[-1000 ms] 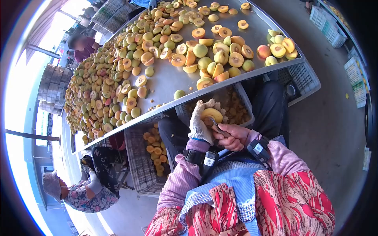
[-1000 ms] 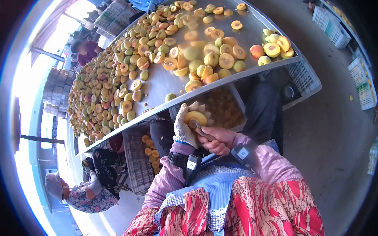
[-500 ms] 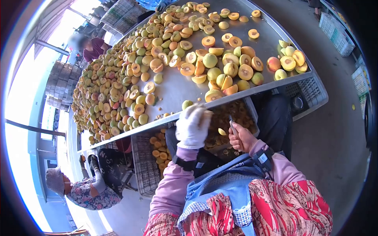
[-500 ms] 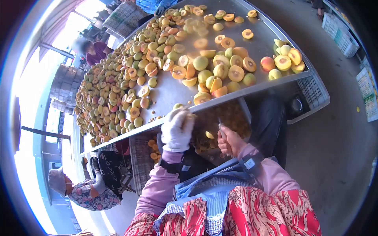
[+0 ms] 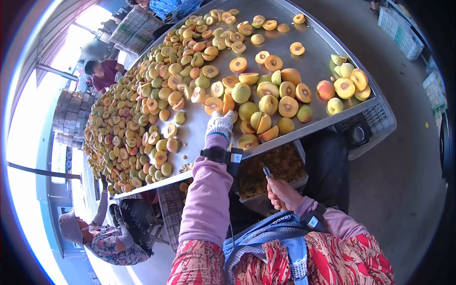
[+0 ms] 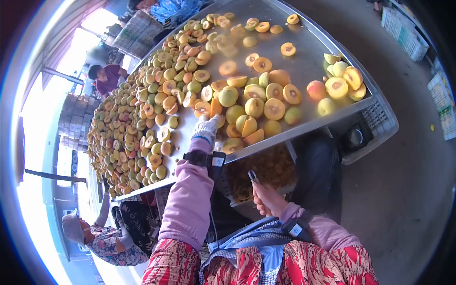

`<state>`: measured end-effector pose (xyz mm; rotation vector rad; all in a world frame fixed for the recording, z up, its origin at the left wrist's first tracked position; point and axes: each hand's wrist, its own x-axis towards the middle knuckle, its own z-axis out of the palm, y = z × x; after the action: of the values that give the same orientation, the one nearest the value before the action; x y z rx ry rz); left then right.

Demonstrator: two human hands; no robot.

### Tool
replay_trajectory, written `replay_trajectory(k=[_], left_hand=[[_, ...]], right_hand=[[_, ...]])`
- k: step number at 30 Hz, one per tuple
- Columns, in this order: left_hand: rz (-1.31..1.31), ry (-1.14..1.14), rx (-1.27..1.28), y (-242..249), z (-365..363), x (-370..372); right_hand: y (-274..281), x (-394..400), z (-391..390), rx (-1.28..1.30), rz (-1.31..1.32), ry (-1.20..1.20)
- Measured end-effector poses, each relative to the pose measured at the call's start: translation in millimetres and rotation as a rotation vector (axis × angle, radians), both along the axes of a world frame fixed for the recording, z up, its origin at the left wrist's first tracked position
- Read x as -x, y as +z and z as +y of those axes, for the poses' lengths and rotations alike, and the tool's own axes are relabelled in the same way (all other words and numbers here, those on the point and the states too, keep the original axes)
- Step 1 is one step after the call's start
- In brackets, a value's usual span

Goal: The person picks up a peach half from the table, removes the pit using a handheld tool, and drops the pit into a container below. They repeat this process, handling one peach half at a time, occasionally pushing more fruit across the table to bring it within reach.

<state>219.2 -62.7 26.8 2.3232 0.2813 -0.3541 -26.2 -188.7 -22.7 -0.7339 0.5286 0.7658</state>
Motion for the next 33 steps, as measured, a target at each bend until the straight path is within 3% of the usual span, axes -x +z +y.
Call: replay_trajectory(k=[1, 3, 4, 5, 10, 13, 15, 16, 20, 23, 33], left_hand=[[-0.007, 0.021, 0.06, -14.5, -4.0, -7.9], [-0.541, -0.705, -0.535, -39.9, 27.1, -15.5], [-0.444, -0.462, 0.134, -39.3, 32.8, -10.9], [-0.034, 0.151, 0.424, 11.2, 1.6, 15.8], [-0.144, 0.099, 0.679, 54.5, 29.1, 113.1], [-0.277, 0.191, 1.094, 17.0, 37.4, 160.5], [-0.111, 0.382, 1.475, 20.0, 31.1, 188.3], [-0.056, 0.451, 1.56, 11.6, 33.8, 193.3], [-0.031, 0.52, 1.513, 12.0, 34.8, 205.1], [-0.077, 0.498, 1.4, 4.0, 37.7, 210.8], [-0.201, 0.484, 1.413, 0.0, 28.7, 213.0]], right_hand=[[0.8, 1.8, -1.6, -0.002, 0.009, -0.016], [-2.3, 6.7, -2.1, -0.007, -0.008, -0.036], [0.8, 6.0, -3.7, -0.003, -0.053, -0.045], [4.6, 4.3, -5.4, 0.0, -0.101, -0.054], [44.2, 1.0, -1.3, 0.129, -0.455, -0.065], [58.9, 3.4, 15.4, 0.195, -0.629, 0.012], [50.0, 8.0, 33.0, 0.586, -1.063, -0.074], [45.8, 14.6, 38.4, 0.635, -1.028, -0.065], [41.7, 24.9, 30.8, 0.868, -1.033, 0.188], [44.2, 28.1, 37.8, 0.84, -1.073, 0.049], [35.5, 21.0, 50.9, 0.889, -1.0, 0.117]])
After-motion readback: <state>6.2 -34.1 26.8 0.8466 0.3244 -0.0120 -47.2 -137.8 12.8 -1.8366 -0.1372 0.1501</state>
